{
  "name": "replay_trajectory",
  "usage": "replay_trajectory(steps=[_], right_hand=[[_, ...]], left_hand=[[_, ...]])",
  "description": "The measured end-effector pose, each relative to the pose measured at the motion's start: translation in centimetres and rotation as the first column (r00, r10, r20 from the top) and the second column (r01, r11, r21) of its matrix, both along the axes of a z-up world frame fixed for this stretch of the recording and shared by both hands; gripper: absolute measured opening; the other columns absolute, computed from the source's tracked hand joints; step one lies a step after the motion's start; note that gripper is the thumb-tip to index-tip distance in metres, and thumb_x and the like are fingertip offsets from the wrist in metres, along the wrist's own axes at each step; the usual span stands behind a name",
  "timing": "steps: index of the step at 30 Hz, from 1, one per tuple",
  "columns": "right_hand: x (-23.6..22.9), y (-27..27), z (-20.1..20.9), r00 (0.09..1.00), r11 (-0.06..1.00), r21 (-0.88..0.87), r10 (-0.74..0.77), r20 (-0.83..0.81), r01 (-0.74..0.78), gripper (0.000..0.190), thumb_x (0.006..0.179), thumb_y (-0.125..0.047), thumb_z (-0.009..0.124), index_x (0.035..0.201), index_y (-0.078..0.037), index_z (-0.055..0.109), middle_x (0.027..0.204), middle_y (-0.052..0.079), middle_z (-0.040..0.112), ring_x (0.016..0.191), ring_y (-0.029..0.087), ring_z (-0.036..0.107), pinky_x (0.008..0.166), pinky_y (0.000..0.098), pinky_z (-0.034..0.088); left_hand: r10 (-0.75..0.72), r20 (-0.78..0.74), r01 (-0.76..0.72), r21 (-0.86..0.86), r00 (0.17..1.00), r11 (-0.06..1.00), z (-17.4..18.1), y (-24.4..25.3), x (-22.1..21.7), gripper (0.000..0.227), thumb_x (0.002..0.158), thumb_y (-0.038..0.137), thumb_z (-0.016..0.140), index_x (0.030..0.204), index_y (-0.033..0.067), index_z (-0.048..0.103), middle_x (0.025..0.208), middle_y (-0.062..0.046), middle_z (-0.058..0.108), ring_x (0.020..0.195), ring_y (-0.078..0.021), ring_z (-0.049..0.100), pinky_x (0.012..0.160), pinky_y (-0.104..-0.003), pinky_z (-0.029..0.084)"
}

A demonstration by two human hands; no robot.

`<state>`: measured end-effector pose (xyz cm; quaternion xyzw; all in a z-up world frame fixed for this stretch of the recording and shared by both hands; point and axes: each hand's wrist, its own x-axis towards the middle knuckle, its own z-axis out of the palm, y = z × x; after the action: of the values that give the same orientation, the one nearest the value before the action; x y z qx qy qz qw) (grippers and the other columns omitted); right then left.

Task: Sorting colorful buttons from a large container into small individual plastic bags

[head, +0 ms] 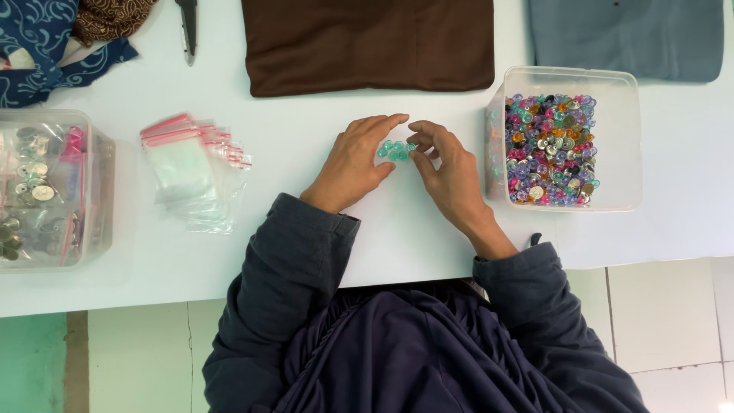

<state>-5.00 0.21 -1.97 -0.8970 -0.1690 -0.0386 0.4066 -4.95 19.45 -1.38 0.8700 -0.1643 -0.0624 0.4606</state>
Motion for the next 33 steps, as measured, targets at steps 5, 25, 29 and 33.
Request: replay_trajectory(steps=[5,25,29,33], right_hand=[[0.1,0.0,-0.7,1.000,0.999,-0.042,0.003,0.011,-0.003,0.043,0.095,0.007,0.068,0.136,-0.004,0.058,0.107,0.015,0.074,0.101,0.028,0.071,0.091,0.0399,0.056],[-4.0,-1.9,5.6,0.980,0.995,0.094,0.027,0.197,-0.047,0.025,0.097,0.007,0.067,0.118,-0.007,0.072,0.109,0.007,0.074,0.098,0.021,0.072,0.086,0.0301,0.061],[-3.9,-6.7,8.2,0.972,0.994,0.112,-0.012,0.234,-0.015,0.022,0.097,0.010,0.068,0.111,-0.005,0.076,0.109,0.011,0.075,0.095,0.024,0.074,0.083,0.0355,0.061],[-2.5,-13.1,9.8,0.988,0.984,-0.113,-0.131,0.084,0.140,0.024,0.105,0.006,0.063,0.120,-0.008,0.075,0.092,0.012,0.074,0.088,0.028,0.074,0.081,0.0395,0.058]], left_hand=[[0.009,0.018,-0.011,0.098,1.000,0.995,-1.1,-0.6,0.3,0.070,0.086,-0.002,0.075,0.150,0.0081,0.049,0.132,-0.016,0.062,0.138,-0.0363,0.046,0.111,-0.056,0.033],[0.111,0.158,-0.068,-0.256,0.981,0.964,2.3,-1.9,0.8,0.037,0.097,-0.003,0.059,0.132,0.0079,0.063,0.114,-0.015,0.068,0.116,-0.0358,0.063,0.099,-0.050,0.050],[-0.053,0.264,0.117,-0.234,0.963,0.965,5.5,-5.9,1.4,0.026,0.097,0.000,0.060,0.120,0.0079,0.069,0.108,-0.012,0.070,0.107,-0.0342,0.068,0.092,-0.048,0.055],[-0.279,0.295,0.303,-0.040,0.914,0.952,5.2,-12.1,3.0,0.020,0.095,0.005,0.060,0.110,0.0041,0.073,0.101,-0.015,0.070,0.098,-0.0350,0.069,0.083,-0.045,0.057]])
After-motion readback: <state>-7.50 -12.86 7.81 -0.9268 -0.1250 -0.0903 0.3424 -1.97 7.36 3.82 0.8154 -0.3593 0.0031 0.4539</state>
